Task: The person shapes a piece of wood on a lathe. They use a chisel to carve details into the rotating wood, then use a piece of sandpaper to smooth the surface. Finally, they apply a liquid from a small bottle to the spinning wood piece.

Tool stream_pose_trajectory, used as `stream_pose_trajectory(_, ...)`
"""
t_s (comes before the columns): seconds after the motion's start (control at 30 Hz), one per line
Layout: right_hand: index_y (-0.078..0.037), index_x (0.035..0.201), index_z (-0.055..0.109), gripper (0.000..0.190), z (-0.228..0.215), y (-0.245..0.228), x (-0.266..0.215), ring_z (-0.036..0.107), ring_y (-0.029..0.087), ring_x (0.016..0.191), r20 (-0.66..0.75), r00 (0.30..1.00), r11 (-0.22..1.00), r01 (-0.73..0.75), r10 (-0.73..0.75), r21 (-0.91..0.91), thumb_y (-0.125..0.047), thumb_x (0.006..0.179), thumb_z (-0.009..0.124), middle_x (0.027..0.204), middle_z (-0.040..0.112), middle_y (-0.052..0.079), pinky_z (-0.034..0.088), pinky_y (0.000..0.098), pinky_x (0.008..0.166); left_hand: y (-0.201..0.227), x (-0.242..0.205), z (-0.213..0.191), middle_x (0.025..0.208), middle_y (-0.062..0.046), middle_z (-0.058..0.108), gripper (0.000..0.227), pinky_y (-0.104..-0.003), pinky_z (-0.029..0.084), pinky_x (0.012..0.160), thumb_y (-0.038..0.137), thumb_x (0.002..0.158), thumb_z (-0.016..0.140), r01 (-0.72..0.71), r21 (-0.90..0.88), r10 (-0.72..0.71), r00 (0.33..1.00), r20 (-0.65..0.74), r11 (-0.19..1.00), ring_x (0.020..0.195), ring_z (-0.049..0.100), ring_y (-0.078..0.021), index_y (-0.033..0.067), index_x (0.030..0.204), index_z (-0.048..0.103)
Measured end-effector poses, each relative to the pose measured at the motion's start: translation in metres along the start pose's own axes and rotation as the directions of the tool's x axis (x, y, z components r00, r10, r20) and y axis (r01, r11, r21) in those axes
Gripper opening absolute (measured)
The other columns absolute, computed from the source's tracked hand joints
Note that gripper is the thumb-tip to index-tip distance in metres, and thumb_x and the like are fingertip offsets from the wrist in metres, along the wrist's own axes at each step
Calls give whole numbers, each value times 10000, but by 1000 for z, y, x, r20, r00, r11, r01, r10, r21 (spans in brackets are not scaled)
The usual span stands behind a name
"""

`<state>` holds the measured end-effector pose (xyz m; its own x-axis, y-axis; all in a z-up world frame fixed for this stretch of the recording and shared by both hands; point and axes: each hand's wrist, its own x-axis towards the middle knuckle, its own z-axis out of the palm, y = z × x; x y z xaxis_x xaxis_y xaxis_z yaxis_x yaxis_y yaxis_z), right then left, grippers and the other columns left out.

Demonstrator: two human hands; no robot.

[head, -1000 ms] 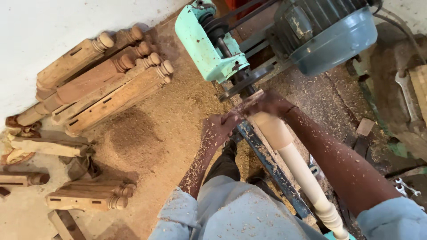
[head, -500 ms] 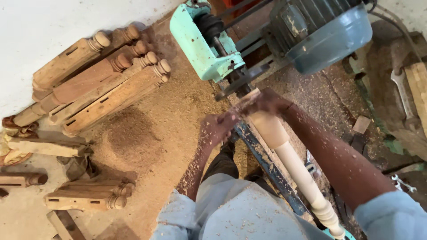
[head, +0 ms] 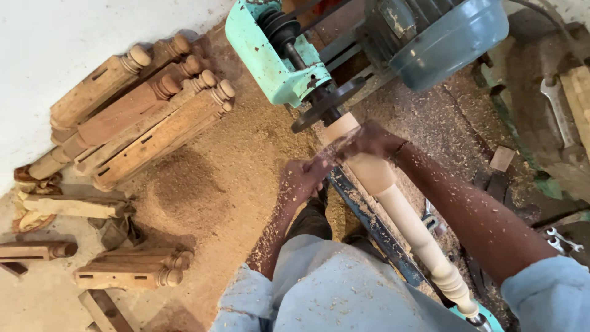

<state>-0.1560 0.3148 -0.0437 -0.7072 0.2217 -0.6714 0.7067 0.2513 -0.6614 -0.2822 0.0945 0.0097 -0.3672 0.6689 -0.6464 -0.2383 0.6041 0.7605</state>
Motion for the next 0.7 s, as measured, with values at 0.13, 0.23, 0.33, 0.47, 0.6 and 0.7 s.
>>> stream_pose_trajectory(0.13,48,869,726,380,7,19,-16,683,179,687,-31,999,1000,-25,25,16,-273,718,861,771,735,78,560,329,601,-1,-12,12,553,-49,649,412,-272,472,417,369,927,720,30,58,-29,1000,-7,998,414,570,-94,-6,756,727)
stream_pose_trajectory(0.23,46,848,736,357,16,37,-28,683,170,659,-54,997,999,-46,47,25,-265,720,855,749,734,74,563,323,573,-8,-21,22,549,-54,663,456,-268,513,437,377,900,764,71,138,-68,997,-26,988,430,613,-98,-24,693,702)
stream_pose_trajectory(0.33,44,826,746,335,30,53,-40,683,162,630,-92,994,998,-58,60,33,-257,722,849,728,733,69,567,317,544,-19,-30,32,539,-64,654,492,-275,509,440,398,902,772,72,104,-73,997,13,992,434,616,-103,-26,665,694)
stream_pose_trajectory(0.47,41,797,760,308,44,65,-60,683,150,593,-162,985,997,-51,59,57,-247,726,841,700,733,63,572,308,505,-29,-38,46,533,-58,655,499,-287,508,440,426,907,752,84,103,-88,995,38,991,432,609,-106,-4,661,694)
stream_pose_trajectory(0.6,-19,833,749,364,47,58,-77,619,174,536,-87,985,986,-145,151,77,-341,720,876,662,666,37,508,354,442,-31,-47,51,530,-59,660,467,-299,522,429,425,902,729,130,141,-140,988,64,981,419,614,-119,24,666,696)
stream_pose_trajectory(0.7,-2,833,750,385,41,50,-80,602,184,553,-88,983,987,-162,161,-11,-355,743,874,668,658,51,494,357,458,-33,-48,50,524,-71,638,472,-289,504,424,410,915,736,13,102,-23,995,100,995,418,598,-112,17,657,693)
